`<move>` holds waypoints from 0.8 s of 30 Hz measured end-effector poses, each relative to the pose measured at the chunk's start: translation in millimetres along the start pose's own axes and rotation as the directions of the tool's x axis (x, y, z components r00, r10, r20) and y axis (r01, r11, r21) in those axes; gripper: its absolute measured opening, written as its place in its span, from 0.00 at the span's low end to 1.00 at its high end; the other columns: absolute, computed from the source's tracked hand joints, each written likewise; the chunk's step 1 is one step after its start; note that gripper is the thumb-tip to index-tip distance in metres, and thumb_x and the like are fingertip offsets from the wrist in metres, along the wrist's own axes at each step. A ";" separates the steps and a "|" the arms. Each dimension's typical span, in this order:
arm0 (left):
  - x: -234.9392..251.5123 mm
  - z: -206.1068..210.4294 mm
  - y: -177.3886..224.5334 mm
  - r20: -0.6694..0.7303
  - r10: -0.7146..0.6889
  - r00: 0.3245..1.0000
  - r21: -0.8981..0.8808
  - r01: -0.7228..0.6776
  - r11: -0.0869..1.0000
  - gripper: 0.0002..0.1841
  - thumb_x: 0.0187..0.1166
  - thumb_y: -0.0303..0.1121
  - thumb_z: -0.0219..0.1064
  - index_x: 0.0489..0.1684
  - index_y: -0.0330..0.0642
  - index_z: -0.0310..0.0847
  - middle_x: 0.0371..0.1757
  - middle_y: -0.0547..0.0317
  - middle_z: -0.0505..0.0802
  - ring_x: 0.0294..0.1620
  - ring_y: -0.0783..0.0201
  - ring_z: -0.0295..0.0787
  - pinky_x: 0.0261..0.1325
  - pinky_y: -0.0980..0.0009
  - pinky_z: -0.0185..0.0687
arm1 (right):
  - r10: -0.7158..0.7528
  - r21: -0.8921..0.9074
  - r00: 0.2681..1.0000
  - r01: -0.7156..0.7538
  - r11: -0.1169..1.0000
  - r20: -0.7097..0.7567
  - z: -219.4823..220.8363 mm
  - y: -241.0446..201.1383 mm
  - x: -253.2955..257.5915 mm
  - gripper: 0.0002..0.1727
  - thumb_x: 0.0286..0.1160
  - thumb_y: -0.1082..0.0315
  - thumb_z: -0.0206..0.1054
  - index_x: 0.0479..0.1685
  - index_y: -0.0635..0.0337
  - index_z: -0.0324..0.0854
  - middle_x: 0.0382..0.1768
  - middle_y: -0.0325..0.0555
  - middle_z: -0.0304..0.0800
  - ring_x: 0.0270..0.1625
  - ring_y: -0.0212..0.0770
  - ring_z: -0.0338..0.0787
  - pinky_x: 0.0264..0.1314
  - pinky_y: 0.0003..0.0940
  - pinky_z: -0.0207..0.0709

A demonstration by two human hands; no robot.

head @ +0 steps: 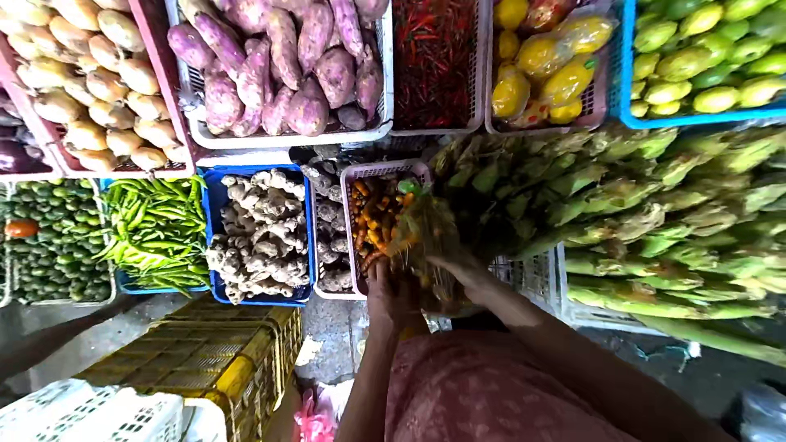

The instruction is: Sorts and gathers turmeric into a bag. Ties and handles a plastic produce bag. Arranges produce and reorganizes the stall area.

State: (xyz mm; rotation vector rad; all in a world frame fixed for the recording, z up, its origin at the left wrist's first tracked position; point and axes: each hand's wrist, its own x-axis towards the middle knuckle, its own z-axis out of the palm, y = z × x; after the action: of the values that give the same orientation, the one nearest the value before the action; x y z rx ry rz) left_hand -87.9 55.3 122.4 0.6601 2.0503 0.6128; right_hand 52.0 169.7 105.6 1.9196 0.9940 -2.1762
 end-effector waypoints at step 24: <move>59.4 -37.2 9.0 0.149 -0.272 0.951 0.377 0.199 0.904 0.26 0.85 0.42 0.63 0.77 0.37 0.73 0.62 0.34 0.90 0.67 0.36 0.87 0.70 0.38 0.76 | -0.164 -0.330 0.986 0.157 0.931 0.008 26.6 2.7 -5.7 0.26 0.81 0.60 0.71 0.70 0.68 0.77 0.64 0.58 0.86 0.67 0.45 0.86 0.73 0.44 0.78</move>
State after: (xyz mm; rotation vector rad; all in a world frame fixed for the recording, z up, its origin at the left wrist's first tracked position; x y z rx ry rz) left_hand -145.9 94.2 111.8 0.6355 2.0276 0.0243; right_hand 31.5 152.1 109.8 1.7607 1.4595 -1.9129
